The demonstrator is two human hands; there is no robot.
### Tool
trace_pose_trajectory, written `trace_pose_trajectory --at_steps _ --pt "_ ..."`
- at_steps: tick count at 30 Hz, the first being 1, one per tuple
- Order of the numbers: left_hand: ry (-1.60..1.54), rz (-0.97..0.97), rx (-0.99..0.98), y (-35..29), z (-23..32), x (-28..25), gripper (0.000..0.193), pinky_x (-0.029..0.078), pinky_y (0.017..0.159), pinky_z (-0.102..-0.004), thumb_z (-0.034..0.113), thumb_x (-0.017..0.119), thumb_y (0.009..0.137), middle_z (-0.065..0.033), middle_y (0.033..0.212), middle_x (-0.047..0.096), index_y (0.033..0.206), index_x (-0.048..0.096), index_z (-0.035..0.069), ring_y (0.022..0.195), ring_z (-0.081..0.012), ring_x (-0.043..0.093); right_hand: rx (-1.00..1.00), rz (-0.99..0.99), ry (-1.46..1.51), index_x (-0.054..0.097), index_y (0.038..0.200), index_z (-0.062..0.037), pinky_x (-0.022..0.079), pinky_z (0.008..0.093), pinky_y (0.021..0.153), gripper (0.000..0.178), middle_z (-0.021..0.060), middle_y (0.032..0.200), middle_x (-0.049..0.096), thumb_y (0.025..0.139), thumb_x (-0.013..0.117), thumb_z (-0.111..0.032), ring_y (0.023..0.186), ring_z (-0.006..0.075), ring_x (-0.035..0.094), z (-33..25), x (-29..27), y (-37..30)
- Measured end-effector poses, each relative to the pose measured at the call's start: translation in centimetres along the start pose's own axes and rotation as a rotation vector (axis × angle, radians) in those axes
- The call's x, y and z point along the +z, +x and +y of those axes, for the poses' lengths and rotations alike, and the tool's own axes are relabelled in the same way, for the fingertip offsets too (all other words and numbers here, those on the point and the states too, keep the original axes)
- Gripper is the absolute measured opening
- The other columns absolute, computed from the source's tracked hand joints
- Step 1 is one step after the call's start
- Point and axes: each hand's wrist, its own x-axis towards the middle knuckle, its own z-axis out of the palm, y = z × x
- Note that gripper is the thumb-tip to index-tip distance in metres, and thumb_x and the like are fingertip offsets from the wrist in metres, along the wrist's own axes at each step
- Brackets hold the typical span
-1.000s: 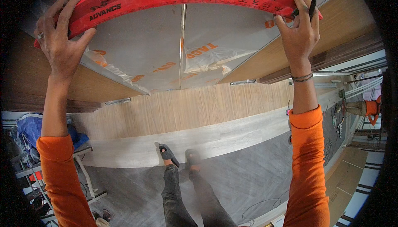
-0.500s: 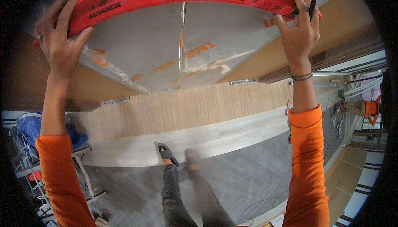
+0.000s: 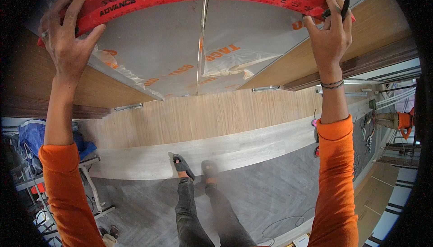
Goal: The person uses a level and a marker to measure and mark a surface, then picks up and carries long white trim pieces to a work area where other workers are on scaffolding.
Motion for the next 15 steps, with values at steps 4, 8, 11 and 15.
trace_pose_trajectory --at_steps 4,8,11,15 --pt "-0.004 0.006 -0.003 0.10 0.09 0.00 0.088 0.039 0.105 -0.0378 0.010 0.089 0.056 -0.0038 0.130 0.054 0.138 0.062 0.027 0.119 -0.0244 0.049 -0.043 0.029 0.006 0.066 0.130 -0.0219 0.058 0.0275 0.077 0.069 0.0025 0.127 0.063 0.067 0.086 -0.004 0.089 0.0115 0.063 0.06 0.11 0.27" --pt "0.025 0.006 -0.009 0.20 0.20 -0.03 0.088 0.038 0.105 -0.0388 0.012 0.089 0.056 -0.0039 0.130 0.054 0.138 0.061 0.027 0.119 -0.0249 0.049 0.030 -0.020 0.019 0.066 0.130 -0.0212 0.056 0.0258 0.072 0.069 0.0012 0.127 0.063 0.066 0.085 -0.003 0.082 0.0097 0.061 -0.27 -0.25 0.20" --pt "0.018 0.002 0.001 0.28 0.19 -0.05 0.088 0.038 0.105 -0.0394 0.013 0.089 0.056 -0.0040 0.131 0.054 0.139 0.060 0.027 0.120 -0.0253 0.049 0.075 -0.041 0.049 0.066 0.130 -0.0210 0.053 0.0240 0.066 0.069 0.0004 0.126 0.064 0.066 0.084 -0.002 0.076 0.0082 0.058 -0.54 -0.45 0.15" --pt "-0.004 0.002 0.004 0.27 0.04 -0.09 0.088 0.038 0.105 -0.0394 0.015 0.089 0.057 -0.0039 0.130 0.054 0.138 0.060 0.027 0.120 -0.0252 0.049 0.086 -0.053 0.036 0.066 0.130 -0.0209 0.051 0.0232 0.064 0.069 0.0005 0.126 0.064 0.066 0.083 -0.001 0.074 0.0077 0.056 -0.65 -0.55 0.20"
